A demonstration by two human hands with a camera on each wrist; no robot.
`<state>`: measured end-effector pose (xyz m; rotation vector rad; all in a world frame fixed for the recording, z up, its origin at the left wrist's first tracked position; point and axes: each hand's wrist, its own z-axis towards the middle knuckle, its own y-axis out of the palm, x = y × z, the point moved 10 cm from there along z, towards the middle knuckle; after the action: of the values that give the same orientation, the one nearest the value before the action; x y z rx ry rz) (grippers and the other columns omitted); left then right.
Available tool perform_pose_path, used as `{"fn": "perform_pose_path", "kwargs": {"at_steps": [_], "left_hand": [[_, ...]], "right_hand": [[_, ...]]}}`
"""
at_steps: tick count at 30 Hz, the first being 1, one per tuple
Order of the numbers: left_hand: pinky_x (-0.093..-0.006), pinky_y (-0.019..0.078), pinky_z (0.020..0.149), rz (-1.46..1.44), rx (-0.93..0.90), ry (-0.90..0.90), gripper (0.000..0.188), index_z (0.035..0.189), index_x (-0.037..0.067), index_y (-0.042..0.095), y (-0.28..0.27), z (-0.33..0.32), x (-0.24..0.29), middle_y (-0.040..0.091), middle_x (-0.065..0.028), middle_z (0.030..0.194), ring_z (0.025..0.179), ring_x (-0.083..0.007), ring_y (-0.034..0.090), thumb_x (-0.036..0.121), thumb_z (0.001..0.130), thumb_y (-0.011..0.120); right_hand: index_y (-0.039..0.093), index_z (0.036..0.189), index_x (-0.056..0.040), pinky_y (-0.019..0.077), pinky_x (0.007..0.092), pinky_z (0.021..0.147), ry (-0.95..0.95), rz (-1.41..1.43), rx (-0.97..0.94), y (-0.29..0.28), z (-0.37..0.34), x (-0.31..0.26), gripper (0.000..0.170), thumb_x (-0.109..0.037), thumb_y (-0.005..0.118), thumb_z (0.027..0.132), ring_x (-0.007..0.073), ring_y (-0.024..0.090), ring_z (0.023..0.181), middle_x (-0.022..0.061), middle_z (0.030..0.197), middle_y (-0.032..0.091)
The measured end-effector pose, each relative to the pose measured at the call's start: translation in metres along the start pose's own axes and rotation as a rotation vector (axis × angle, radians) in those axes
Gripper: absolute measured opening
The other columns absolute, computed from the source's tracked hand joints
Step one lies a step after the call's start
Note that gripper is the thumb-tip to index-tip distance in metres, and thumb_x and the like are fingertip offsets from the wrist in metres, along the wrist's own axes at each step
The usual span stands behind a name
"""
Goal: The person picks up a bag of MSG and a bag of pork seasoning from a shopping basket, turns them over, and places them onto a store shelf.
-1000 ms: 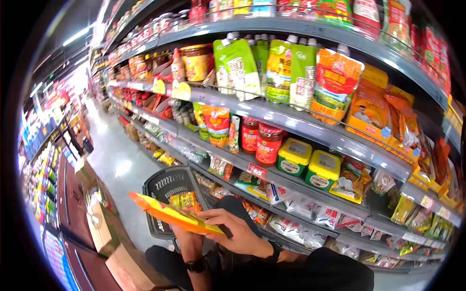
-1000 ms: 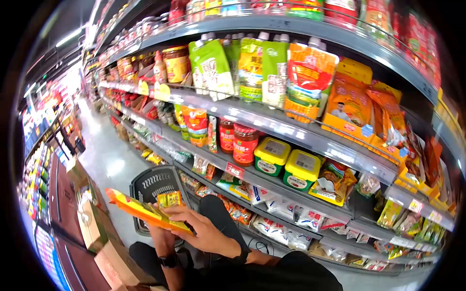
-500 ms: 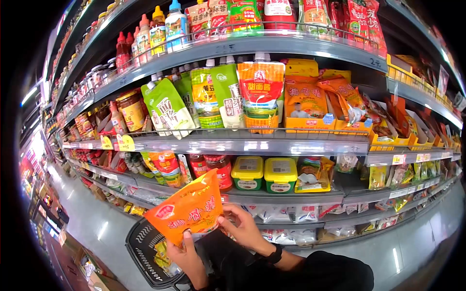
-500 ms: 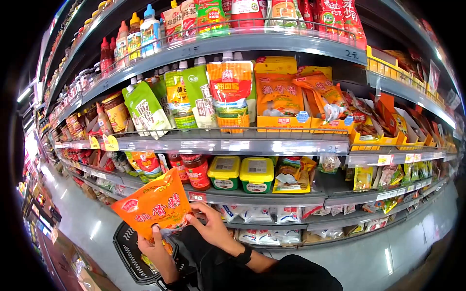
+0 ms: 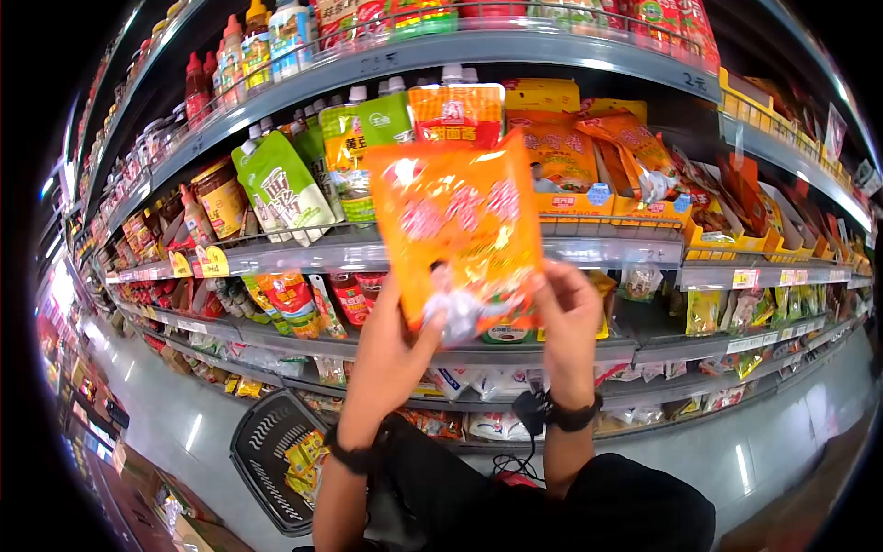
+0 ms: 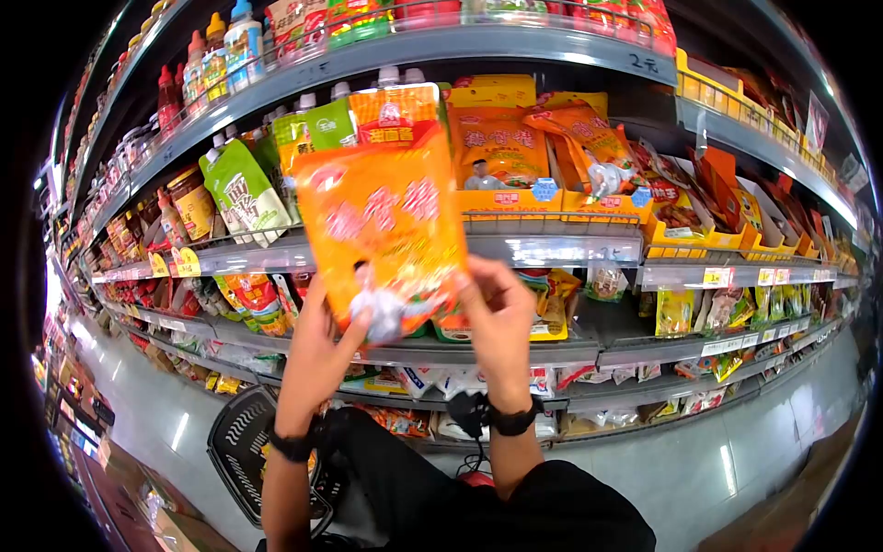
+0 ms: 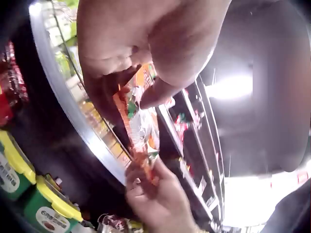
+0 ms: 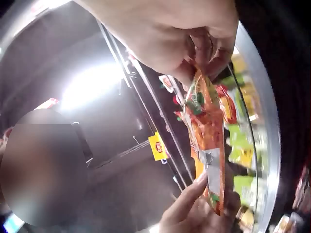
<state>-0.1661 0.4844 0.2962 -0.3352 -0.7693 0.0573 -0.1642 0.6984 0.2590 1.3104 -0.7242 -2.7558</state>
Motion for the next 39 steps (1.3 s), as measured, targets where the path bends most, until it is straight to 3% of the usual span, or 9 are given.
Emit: {"fn": "perform_pose_path", "kwargs": {"at_steps": [1, 4, 7, 12, 18, 21, 28, 34, 39], "left_hand": [[-0.0325, 0.0414, 0.099, 0.237, 0.004, 0.081, 0.054, 0.136, -0.002, 0.037, 0.010, 0.019, 0.009, 0.049, -0.0134, 0.131, 0.117, -0.0199, 0.051, 0.005, 0.089, 0.061], [-0.0297, 0.0478, 0.088, 0.283, 0.060, 0.265, 0.061, 0.140, 0.000, 0.033, 0.039, 0.075, 0.028, 0.056, -0.0133, 0.120, 0.107, -0.0186, 0.057, 0.005, 0.087, 0.063], [-0.0286, 0.0487, 0.085, 0.067, 0.057, 0.128, 0.076, 0.145, 0.001, 0.024, 0.063, 0.119, 0.030, 0.056, -0.0163, 0.122, 0.106, -0.0179, 0.059, 0.001, 0.082, 0.067], [-0.0285, 0.0485, 0.086, -0.005, -0.027, 0.258, 0.078, 0.145, 0.002, 0.026, 0.116, 0.153, 0.028, 0.055, -0.0190, 0.124, 0.104, -0.0195, 0.060, 0.000, 0.080, 0.069], [-0.0420, 0.0443, 0.094, 0.366, 0.103, 0.357, 0.044, 0.114, 0.002, 0.062, 0.112, 0.181, 0.030, 0.053, -0.0269, 0.123, 0.107, -0.0434, 0.055, 0.004, 0.072, 0.073], [-0.0415, 0.0446, 0.094, 0.502, 0.216, 0.446, 0.039, 0.111, 0.000, 0.063, 0.120, 0.173, 0.030, 0.050, -0.0265, 0.125, 0.110, -0.0418, 0.053, 0.004, 0.073, 0.072], [-0.0434, 0.0484, 0.088, 0.635, 0.180, 0.382, 0.026, 0.099, -0.001, 0.066, 0.125, 0.169, 0.029, 0.047, -0.0258, 0.121, 0.110, -0.0414, 0.051, 0.002, 0.074, 0.069], [-0.0462, 0.0417, 0.097, 0.659, 0.008, 0.339, 0.029, 0.112, -0.001, 0.060, 0.137, 0.160, 0.020, 0.046, -0.0284, 0.124, 0.115, -0.0441, 0.048, 0.008, 0.085, 0.059], [-0.0460, 0.0359, 0.105, 0.648, 0.004, 0.538, 0.039, 0.122, -0.003, 0.051, 0.132, 0.114, 0.054, 0.038, -0.0252, 0.140, 0.127, -0.0435, 0.040, 0.009, 0.085, 0.058]], "right_hand": [[0.065, 0.103, 0.0015, 0.0461, 0.0176, 0.062, -0.068, -0.058, 0.075, -0.009, 0.010, -0.019, 0.019, -0.013, 0.065, 0.090, 0.0032, 0.057, 0.070, 0.0000, 0.082, 0.066], [0.066, 0.102, 0.0042, 0.0462, 0.0196, 0.065, -0.218, -0.172, 0.214, -0.043, 0.051, -0.043, 0.022, -0.013, 0.067, 0.089, 0.0042, 0.057, 0.071, 0.0015, 0.083, 0.066], [0.066, 0.101, 0.0038, 0.0476, 0.0231, 0.065, -0.412, -0.354, 0.299, -0.061, 0.082, -0.078, 0.021, -0.012, 0.067, 0.087, 0.0083, 0.060, 0.071, 0.0052, 0.082, 0.067], [0.066, 0.093, 0.0026, 0.0501, 0.0301, 0.064, -0.584, -0.680, 0.425, -0.078, 0.124, -0.104, 0.012, -0.006, 0.065, 0.084, 0.0212, 0.066, 0.071, 0.0140, 0.084, 0.068], [0.067, 0.089, 0.0012, 0.0498, 0.0407, 0.075, -0.702, -0.974, 0.197, -0.038, 0.148, -0.105, 0.013, -0.006, 0.066, 0.078, 0.0359, 0.063, 0.083, 0.0174, 0.091, 0.067], [0.067, 0.094, 0.0029, 0.0501, 0.0369, 0.078, -0.954, -1.159, -0.030, -0.007, 0.135, -0.095, 0.018, -0.010, 0.067, 0.081, 0.0309, 0.064, 0.089, 0.0173, 0.100, 0.067], [0.066, 0.092, 0.0041, 0.0478, 0.0384, 0.082, -0.776, -1.200, -0.059, -0.017, 0.127, -0.084, 0.016, -0.008, 0.065, 0.081, 0.0340, 0.061, 0.094, 0.0130, 0.103, 0.066], [0.065, 0.089, -0.0022, 0.0424, 0.0413, 0.084, -0.776, -1.278, -0.043, -0.013, 0.111, -0.088, 0.011, -0.009, 0.064, 0.081, 0.0294, 0.056, 0.095, 0.0096, 0.095, 0.065], [0.063, 0.096, -0.0034, 0.0409, 0.0418, 0.087, -0.950, -1.092, 0.019, -0.009, 0.074, -0.100, 0.015, -0.008, 0.062, 0.082, 0.0312, 0.055, 0.100, 0.0111, 0.103, 0.062]]}}
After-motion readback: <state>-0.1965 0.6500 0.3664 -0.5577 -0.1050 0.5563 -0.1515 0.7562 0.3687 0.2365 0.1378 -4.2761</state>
